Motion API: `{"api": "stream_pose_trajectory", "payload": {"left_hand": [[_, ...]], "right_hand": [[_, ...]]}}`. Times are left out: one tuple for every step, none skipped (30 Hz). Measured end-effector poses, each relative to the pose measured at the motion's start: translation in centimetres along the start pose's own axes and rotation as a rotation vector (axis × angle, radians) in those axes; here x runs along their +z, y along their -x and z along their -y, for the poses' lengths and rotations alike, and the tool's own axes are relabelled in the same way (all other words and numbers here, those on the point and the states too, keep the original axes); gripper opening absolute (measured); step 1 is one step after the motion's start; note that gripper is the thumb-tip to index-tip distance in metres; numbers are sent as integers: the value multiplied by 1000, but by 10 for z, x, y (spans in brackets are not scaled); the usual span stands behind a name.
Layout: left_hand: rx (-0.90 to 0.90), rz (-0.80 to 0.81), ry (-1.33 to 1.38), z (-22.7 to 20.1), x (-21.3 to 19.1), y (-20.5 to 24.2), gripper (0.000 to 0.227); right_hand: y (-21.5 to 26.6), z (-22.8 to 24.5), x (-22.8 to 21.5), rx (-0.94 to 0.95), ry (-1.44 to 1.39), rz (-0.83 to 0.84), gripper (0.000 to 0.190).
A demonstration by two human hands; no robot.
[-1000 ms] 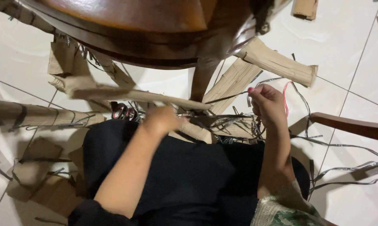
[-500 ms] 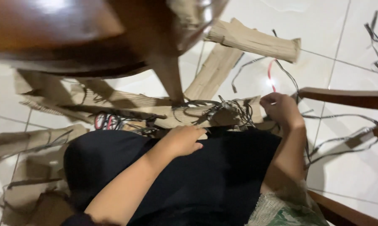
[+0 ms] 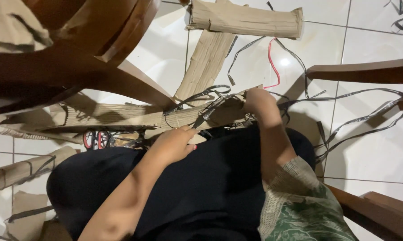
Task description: The person secures cardboard wrapping around the legs of a wooden stool by twisting pieces of metal wire over them.
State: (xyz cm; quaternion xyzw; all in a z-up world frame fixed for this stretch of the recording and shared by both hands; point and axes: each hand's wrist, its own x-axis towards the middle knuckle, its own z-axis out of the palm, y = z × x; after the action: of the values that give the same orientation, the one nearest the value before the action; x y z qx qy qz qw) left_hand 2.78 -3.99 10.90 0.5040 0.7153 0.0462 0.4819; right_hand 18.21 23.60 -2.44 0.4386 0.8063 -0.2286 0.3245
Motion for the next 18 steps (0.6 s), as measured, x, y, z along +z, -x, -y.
{"api": "stream_pose_trajectory", "payload": {"left_hand": [[-12, 1, -6, 0, 1, -3, 47], [-25, 1, -12, 0, 1, -4, 48], [-24, 0, -15, 1, 2, -6, 48], [-23, -4, -27, 3, 2, -7, 48], [-25, -12, -35, 5, 3, -7, 49], [-26, -18, -35, 5, 1, -7, 49], [-15, -29, -27, 5, 1, -6, 47], [-3, -41, -19, 6, 1, -4, 45], [-5, -44, -13, 1, -6, 0, 45], [24, -61, 37, -4, -13, 5, 46], [52, -78, 86, -10, -19, 10, 47], [48, -82, 92, -9, -18, 10, 47], [130, -134, 136, -8, -17, 10, 43], [211, -188, 180, -7, -16, 11, 39], [212, -190, 180, -6, -14, 9, 39], [302, -204, 287, -6, -11, 6, 37], [393, -217, 393, -6, -9, 4, 36], [393, -217, 394, -12, -13, 8, 36]], "right_hand": [[-22, -8, 19, 5, 34, -33, 42], [-44, -14, 38, 10, 68, -66, 45], [-42, -10, 35, 11, 65, -68, 45], [-39, -4, 33, 26, 53, -71, 41], [-38, 3, 29, 37, 46, -75, 37], [-39, 7, 24, 33, 47, -79, 37], [-39, 11, 21, -64, -41, -92, 27], [-40, 15, 18, -161, -129, -104, 18], [-2, 31, -4, -164, -123, -102, 18], [35, 48, -34, -278, -315, -57, 21], [76, 62, -69, -392, -508, -10, 29], [88, 65, -75, -396, -502, -6, 29], [100, 69, -81, -486, -679, 28, 15], [113, 72, -87, -573, -857, 63, 6], [112, 70, -83, -574, -855, 63, 6], [110, 67, -78, -609, -907, 63, 7], [109, 64, -74, -643, -960, 64, 9], [105, 62, -72, -642, -960, 64, 9]]}}
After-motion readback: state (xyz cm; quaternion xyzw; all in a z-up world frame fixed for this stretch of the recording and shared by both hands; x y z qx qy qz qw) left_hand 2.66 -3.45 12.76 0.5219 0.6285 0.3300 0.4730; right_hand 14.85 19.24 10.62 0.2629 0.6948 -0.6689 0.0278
